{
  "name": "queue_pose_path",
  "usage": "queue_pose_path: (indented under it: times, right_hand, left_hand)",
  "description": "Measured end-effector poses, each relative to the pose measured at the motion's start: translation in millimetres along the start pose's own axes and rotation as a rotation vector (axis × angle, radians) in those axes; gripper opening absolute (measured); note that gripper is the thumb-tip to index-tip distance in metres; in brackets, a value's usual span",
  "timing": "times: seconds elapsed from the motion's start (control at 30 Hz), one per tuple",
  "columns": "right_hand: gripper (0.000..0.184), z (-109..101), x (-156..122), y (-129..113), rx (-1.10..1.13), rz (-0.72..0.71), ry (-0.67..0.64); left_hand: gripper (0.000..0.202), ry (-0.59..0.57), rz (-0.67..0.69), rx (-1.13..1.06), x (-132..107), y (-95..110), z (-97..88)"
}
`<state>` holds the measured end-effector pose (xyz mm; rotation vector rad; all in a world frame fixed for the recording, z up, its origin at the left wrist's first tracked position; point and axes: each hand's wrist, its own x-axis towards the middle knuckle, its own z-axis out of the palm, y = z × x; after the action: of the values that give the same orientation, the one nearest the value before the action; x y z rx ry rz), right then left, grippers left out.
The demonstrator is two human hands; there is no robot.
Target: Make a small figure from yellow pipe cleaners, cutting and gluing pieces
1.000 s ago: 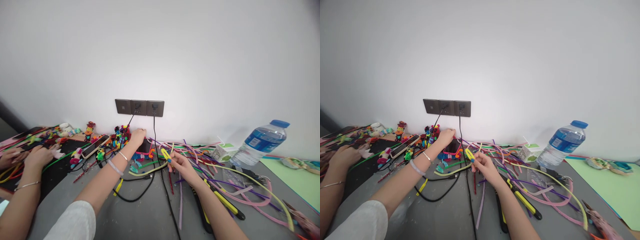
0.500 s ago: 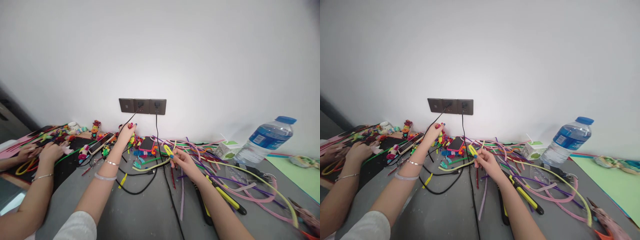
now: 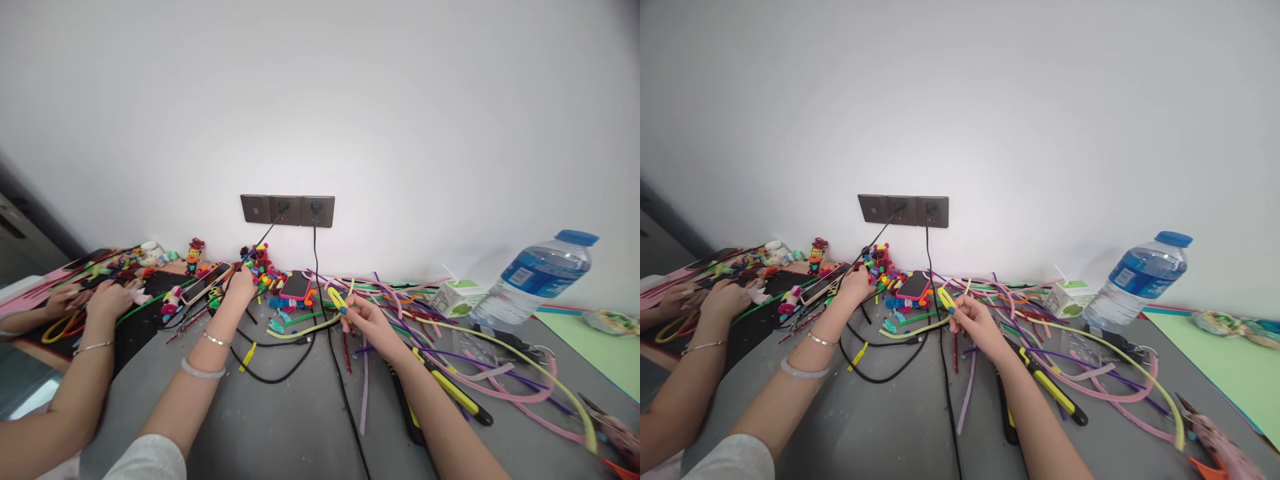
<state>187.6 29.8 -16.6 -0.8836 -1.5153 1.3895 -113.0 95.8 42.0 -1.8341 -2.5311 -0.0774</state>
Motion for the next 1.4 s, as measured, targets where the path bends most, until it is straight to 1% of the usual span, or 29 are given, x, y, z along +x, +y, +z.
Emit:
queue_pose_path:
  times: [0.07,0.13,0.2,0.27,0.37,0.47,0.53,0.6,0.7,0.8,0.87,0.97,1.1,1.17,1.3,1.4]
  right_hand:
    - [0.040,0,0,1,0.002,0.006,-0.001]
    - [0.040,0,0,1,0.001,0.007,0.003]
    - [0.040,0,0,0,0.003,0.006,0.008]
    - [0.040,1,-1,-2,0.009,0.003,0.013]
    - [0.040,1,-1,-5,0.024,0.007,0.019]
    - [0.040,2,-2,-8,0.033,0.009,0.021]
    - [0.040,2,-2,-8,0.033,0.011,0.018]
    - [0.040,2,-2,-8,0.031,0.010,0.014]
    - [0.039,3,-2,-8,0.018,0.003,0.012]
    - [0.038,2,-2,-7,0.007,0.002,0.018]
    - [0.039,2,-2,-6,0.005,0.005,0.021]
    - [0.041,1,-1,-5,0.007,0.016,0.021]
    - [0.043,1,-1,-5,0.008,0.027,0.025]
    - [0.043,1,-2,-6,0.005,0.025,0.026]
    - [0.044,2,-2,-7,-0.009,0.023,0.035]
    - [0.043,1,-2,-8,-0.006,0.012,0.037]
  left_hand:
    - [0.058,-0.026,0.020,0.005,-4,3,0.4]
    - [0.057,-0.008,0.053,0.003,-9,7,-1.6]
    - [0.048,0.062,0.133,-0.010,-13,13,-3.8]
    - [0.034,0.099,0.222,-0.031,-19,20,-3.0]
    - [0.022,0.053,0.285,-0.037,-26,30,6.3]
    - [0.024,0.082,0.299,-0.023,-32,35,20.8]
    - [0.027,0.148,0.284,-0.002,-33,35,29.9]
    - [0.026,0.209,0.286,-0.007,-32,33,37.2]
    - [0.023,0.289,0.293,-0.044,-32,31,43.7]
    - [0.018,0.341,0.308,-0.099,-34,31,44.8]
    - [0.016,0.335,0.311,-0.136,-35,30,43.5]
    - [0.019,0.279,0.316,-0.179,-34,27,40.9]
    - [0.037,0.191,0.388,-0.121,-31,24,40.2]
    - [0.040,0.168,0.400,-0.094,-29,26,40.9]
    - [0.030,0.180,0.346,-0.105,-23,33,40.4]
    - [0.027,0.257,0.323,-0.177,-23,32,34.4]
